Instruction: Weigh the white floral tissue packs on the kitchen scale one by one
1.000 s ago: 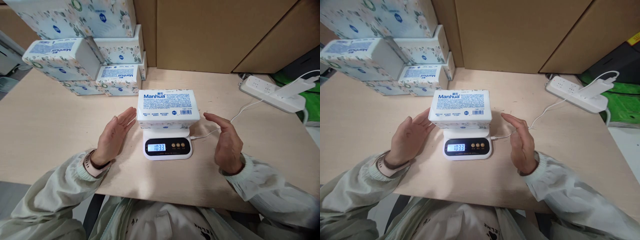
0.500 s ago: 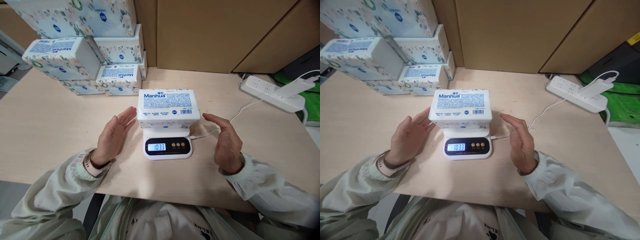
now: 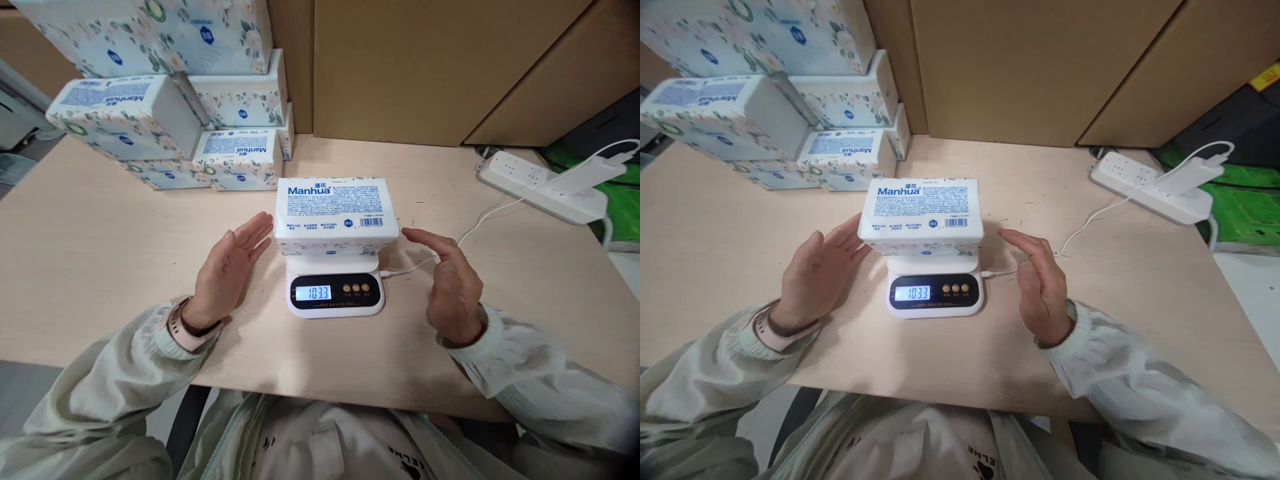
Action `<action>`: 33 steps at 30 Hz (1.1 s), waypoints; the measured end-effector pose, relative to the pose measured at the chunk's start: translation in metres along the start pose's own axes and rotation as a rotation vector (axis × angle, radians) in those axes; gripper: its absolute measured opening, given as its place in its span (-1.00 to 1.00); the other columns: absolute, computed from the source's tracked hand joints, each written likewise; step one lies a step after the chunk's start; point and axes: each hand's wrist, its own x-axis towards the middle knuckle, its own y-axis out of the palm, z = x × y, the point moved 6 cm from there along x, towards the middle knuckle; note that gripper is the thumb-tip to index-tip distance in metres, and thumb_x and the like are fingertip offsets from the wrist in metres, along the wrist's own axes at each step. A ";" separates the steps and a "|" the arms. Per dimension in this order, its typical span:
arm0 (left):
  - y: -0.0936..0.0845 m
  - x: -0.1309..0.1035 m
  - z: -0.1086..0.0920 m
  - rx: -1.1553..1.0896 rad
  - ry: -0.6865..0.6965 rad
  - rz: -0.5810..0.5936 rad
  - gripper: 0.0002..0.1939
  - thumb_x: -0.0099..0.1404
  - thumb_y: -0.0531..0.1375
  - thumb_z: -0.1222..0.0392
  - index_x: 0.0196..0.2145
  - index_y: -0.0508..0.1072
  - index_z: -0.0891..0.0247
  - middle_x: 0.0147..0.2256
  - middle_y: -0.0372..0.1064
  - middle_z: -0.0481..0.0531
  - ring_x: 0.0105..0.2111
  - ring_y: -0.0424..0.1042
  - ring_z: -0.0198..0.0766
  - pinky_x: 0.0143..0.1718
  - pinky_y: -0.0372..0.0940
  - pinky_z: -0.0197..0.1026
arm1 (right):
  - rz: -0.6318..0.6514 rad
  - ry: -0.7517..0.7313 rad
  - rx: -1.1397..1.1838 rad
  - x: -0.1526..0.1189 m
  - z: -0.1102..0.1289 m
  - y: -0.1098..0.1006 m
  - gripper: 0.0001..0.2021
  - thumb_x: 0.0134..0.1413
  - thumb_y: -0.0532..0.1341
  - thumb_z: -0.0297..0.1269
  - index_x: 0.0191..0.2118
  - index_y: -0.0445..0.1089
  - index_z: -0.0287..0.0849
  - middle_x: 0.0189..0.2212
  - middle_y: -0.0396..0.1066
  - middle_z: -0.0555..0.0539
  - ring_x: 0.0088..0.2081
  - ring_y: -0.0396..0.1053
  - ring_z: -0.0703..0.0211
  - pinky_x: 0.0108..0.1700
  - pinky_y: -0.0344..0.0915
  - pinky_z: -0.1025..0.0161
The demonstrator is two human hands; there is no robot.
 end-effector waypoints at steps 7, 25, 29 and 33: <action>-0.002 0.000 0.001 0.011 0.004 -0.012 -0.38 0.53 0.06 -0.30 0.27 0.56 0.08 0.42 0.30 0.04 0.53 0.09 0.15 0.56 -0.04 0.27 | -0.001 0.008 -0.015 0.001 0.001 -0.001 -0.60 0.52 0.05 -0.05 0.28 0.50 0.22 0.16 0.60 -0.02 0.20 0.51 -0.16 0.21 0.45 -0.24; 0.001 -0.004 -0.003 0.006 0.040 0.021 -0.41 0.54 0.08 -0.30 0.23 0.61 0.08 0.37 0.38 -0.02 0.53 0.09 0.11 0.59 -0.11 0.20 | 0.032 -0.010 -0.015 0.002 0.006 0.001 -0.65 0.45 0.19 -0.22 0.25 0.50 0.02 0.12 0.61 -0.15 0.14 0.56 -0.09 0.19 0.45 -0.12; 0.001 -0.005 -0.004 0.029 0.074 0.025 -0.41 0.54 0.08 -0.31 0.25 0.59 0.05 0.37 0.39 -0.02 0.51 0.12 0.12 0.58 -0.11 0.24 | 0.026 -0.001 0.018 0.000 0.004 0.002 -0.64 0.43 0.22 -0.27 0.26 0.50 0.04 0.12 0.60 -0.13 0.15 0.56 -0.05 0.20 0.46 -0.08; -0.001 -0.006 -0.004 0.059 0.105 0.029 -0.44 0.52 0.10 -0.31 0.26 0.55 0.00 0.36 0.39 -0.02 0.51 0.13 0.11 0.55 -0.09 0.30 | 0.030 0.019 0.038 -0.001 0.004 0.002 -0.63 0.42 0.24 -0.29 0.26 0.50 0.09 0.13 0.60 -0.11 0.15 0.56 -0.03 0.21 0.46 -0.08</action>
